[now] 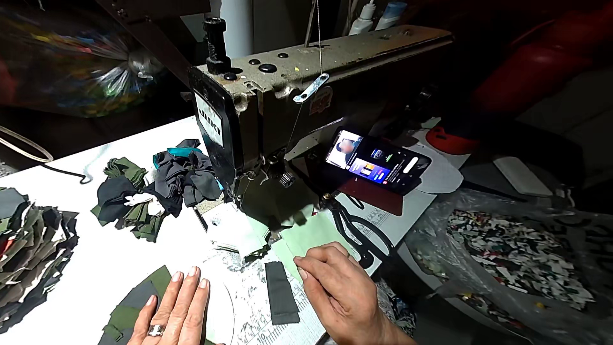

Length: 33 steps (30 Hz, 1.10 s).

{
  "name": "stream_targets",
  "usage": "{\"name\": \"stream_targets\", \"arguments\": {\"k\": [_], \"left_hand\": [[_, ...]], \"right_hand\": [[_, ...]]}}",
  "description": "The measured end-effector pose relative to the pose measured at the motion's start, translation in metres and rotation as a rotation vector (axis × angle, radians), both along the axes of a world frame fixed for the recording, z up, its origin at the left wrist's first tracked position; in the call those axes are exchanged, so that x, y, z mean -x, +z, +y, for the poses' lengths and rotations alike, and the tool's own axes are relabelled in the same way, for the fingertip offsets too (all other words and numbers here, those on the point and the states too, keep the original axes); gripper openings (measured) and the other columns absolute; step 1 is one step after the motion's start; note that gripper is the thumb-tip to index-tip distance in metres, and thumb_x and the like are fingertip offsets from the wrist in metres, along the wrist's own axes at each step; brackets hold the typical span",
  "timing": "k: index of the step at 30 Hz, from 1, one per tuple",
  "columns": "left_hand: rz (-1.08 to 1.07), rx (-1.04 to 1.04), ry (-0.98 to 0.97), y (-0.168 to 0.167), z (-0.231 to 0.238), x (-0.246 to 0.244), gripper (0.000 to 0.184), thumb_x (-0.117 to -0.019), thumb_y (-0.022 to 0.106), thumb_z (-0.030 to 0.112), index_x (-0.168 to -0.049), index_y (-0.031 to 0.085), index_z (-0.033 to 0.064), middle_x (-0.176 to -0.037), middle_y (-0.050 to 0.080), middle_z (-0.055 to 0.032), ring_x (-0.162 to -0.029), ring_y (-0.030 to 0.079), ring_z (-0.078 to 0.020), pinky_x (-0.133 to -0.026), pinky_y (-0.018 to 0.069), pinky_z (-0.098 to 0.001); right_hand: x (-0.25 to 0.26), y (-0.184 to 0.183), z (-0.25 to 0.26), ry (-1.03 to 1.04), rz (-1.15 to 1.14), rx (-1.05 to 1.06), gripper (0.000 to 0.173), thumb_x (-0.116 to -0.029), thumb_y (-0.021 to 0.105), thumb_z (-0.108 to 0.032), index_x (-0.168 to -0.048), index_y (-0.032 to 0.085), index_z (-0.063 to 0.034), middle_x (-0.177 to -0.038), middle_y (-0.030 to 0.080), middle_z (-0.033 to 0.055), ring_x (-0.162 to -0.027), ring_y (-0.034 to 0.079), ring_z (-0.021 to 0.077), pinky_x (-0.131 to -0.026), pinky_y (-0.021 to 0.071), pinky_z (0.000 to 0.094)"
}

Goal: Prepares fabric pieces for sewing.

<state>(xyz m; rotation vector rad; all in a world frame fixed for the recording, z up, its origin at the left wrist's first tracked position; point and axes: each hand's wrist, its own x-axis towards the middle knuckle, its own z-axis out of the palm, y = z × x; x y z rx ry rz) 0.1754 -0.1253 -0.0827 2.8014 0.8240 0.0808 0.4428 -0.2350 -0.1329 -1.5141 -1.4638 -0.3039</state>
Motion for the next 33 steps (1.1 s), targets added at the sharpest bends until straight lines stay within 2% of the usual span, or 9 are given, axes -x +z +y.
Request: {"name": "stream_targets", "arguments": {"k": [17, 19, 24, 26, 30, 33], "left_hand": [[0.000, -0.008, -0.005, 0.000, 0.000, 0.000, 0.073, -0.1062, 0.037, 0.048, -0.157, 0.033, -0.0048, -0.163, 0.029, -0.0291, -0.151, 0.028, -0.0471, -0.119, 0.0203, -0.0658], [0.003, 0.004, 0.004, 0.002, -0.001, -0.002, 0.073, -0.1066, 0.037, 0.049, -0.157, 0.034, -0.0034, -0.163, 0.029, -0.0272, -0.152, 0.028, -0.0449, -0.120, 0.0198, -0.0652], [-0.037, -0.006, 0.060, 0.000, -0.005, -0.001, 0.074, -0.1058, 0.033, 0.056, -0.159, 0.036, 0.0046, -0.166, 0.031, -0.0155, -0.155, 0.026, -0.0320, -0.123, 0.0204, -0.0615], [-0.071, -0.030, 0.071, -0.001, -0.003, 0.000, 0.079, -0.1046, 0.031, 0.062, -0.160, 0.034, 0.0052, -0.166, 0.032, -0.0147, -0.155, 0.026, -0.0310, -0.122, 0.0197, -0.0632], [-0.160, -0.182, 0.094, 0.004, 0.003, 0.000, 0.079, -0.1039, 0.027, 0.064, -0.157, 0.041, 0.0062, -0.163, 0.039, -0.0125, -0.154, 0.030, -0.0290, -0.122, 0.0228, -0.0616], [-0.091, -0.017, 0.079, 0.025, 0.010, 0.002, 0.076, -0.1052, 0.029, 0.062, -0.157, 0.040, 0.0075, -0.164, 0.036, -0.0115, -0.155, 0.026, -0.0262, -0.123, 0.0227, -0.0569]], "right_hand": [[0.000, 0.000, 0.000, -0.002, 0.001, 0.001, 0.020, -0.0994, 0.059, -0.016, -0.104, 0.077, -0.0100, -0.092, 0.067, 0.0020, -0.092, 0.062, 0.0100, -0.079, 0.0518, 0.0222], [-0.002, 0.000, -0.001, 0.000, 0.001, 0.012, 0.020, -0.0998, 0.059, -0.017, -0.104, 0.077, -0.0096, -0.093, 0.068, 0.0033, -0.092, 0.063, 0.0110, -0.080, 0.0533, 0.0241], [-0.004, -0.002, 0.001, 0.035, -0.006, 0.022, 0.022, -0.0995, 0.057, -0.019, -0.103, 0.077, -0.0105, -0.092, 0.067, 0.0046, -0.091, 0.063, 0.0121, -0.080, 0.0528, 0.0263], [-0.005, -0.002, 0.001, 0.042, -0.007, 0.025, 0.022, -0.0998, 0.057, -0.020, -0.102, 0.077, -0.0101, -0.091, 0.067, 0.0056, -0.090, 0.062, 0.0129, -0.081, 0.0519, 0.0270], [-0.005, 0.002, -0.001, 0.053, -0.004, 0.065, 0.022, -0.0999, 0.057, -0.018, -0.101, 0.076, -0.0071, -0.090, 0.067, 0.0085, -0.090, 0.062, 0.0144, -0.079, 0.0503, 0.0266], [-0.006, 0.005, -0.003, 0.068, -0.014, 0.105, 0.022, -0.1004, 0.057, -0.016, -0.102, 0.076, -0.0046, -0.090, 0.067, 0.0113, -0.092, 0.062, 0.0171, -0.082, 0.0500, 0.0280]]}}
